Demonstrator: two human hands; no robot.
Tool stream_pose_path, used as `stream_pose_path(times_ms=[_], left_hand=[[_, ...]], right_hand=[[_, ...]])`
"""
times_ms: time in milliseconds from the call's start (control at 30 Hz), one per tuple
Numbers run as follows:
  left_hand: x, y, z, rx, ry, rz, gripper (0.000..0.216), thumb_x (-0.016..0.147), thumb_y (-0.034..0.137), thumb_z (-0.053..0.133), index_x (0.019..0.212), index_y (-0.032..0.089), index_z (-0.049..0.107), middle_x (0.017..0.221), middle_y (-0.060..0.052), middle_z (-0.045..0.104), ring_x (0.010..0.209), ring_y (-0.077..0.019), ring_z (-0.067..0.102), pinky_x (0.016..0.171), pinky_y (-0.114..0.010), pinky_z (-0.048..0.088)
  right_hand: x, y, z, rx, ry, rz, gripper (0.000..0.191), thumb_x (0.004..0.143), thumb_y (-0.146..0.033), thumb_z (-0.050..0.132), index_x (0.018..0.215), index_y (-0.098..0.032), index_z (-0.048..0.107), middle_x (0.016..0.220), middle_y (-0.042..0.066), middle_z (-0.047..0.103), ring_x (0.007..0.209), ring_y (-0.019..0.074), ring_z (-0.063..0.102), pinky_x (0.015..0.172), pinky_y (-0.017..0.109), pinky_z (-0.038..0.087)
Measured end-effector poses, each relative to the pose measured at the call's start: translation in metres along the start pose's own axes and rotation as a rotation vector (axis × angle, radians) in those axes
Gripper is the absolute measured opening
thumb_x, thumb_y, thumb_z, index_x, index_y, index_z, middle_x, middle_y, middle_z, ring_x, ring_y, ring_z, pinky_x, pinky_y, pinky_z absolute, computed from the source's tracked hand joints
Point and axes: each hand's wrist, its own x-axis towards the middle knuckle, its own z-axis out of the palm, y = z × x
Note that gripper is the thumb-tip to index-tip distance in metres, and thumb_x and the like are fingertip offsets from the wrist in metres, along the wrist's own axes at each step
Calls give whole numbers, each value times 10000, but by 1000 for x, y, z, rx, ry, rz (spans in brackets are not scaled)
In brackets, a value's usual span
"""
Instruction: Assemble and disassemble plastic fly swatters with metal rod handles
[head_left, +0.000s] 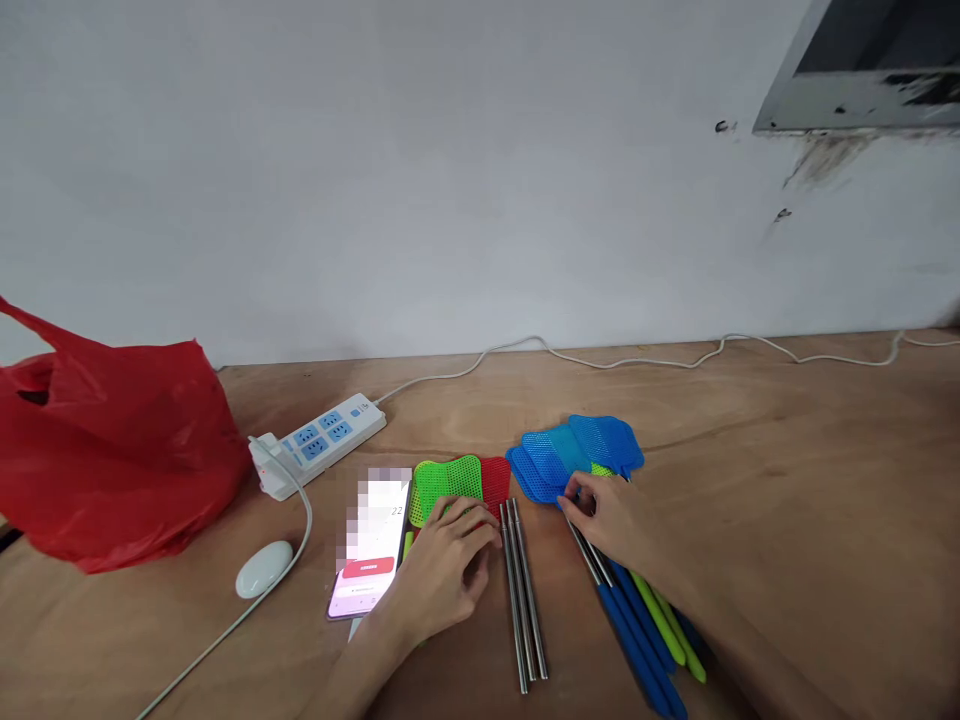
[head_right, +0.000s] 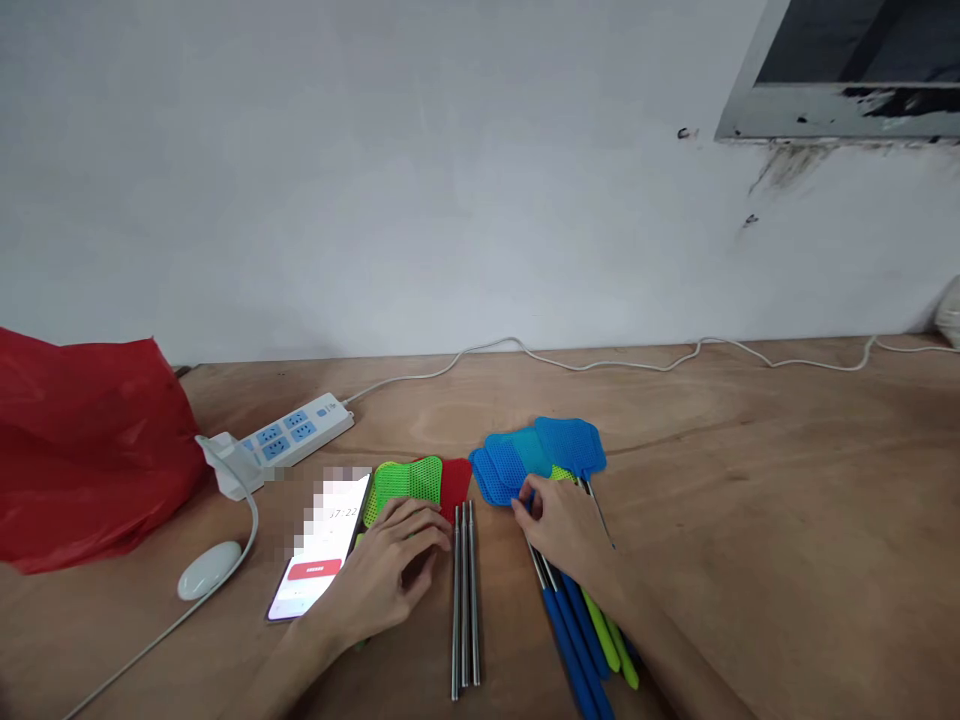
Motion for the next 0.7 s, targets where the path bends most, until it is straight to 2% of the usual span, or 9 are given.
stream_pose_path(times_ms=[133,267,433,533,700], left_hand=[[1,2,0,-30,-32,-6,143,855,113,574,913,227,638,1018,-42,698,1062,-246,586,966,-431,406],[1,0,0,-49,-50,-34,59,862,189,677,892,233,653,1052,-37,697,1082,-255,576,973,-433,402],[2,-2,1,-44,-66,-54,41,862,230,723,882,240,689,1061,-30,691,1094,-255,571,978,-431,402],[2,-2,1,-50,-76,-44,20,874,249,721,884,247,704,1064,-32,691,1106,-261,564,974,-439,400],[1,0,1,-53,-84,-48,55,874,210,718,911,249,708,1070,-24,692,1109,-256,558,983,-439,390]], right_hand=[[-3,3,-7,-43,-117,-79,265,773,-274,689,539,-226,574,512,-7,611,511,163,531,506,293,234],[-2,6,-8,-73,-195,-159,284,747,-226,720,506,-221,568,526,-12,631,525,155,550,523,291,236],[-4,5,-4,-121,-176,-198,260,793,-256,681,569,-216,555,577,5,644,560,172,567,545,300,230],[-6,6,-4,-134,-153,-211,181,815,-239,652,656,-218,569,621,-2,643,579,167,569,553,289,258],[-7,6,-2,-182,-104,-179,163,831,-280,655,702,-215,580,682,17,671,638,192,615,581,290,296]])
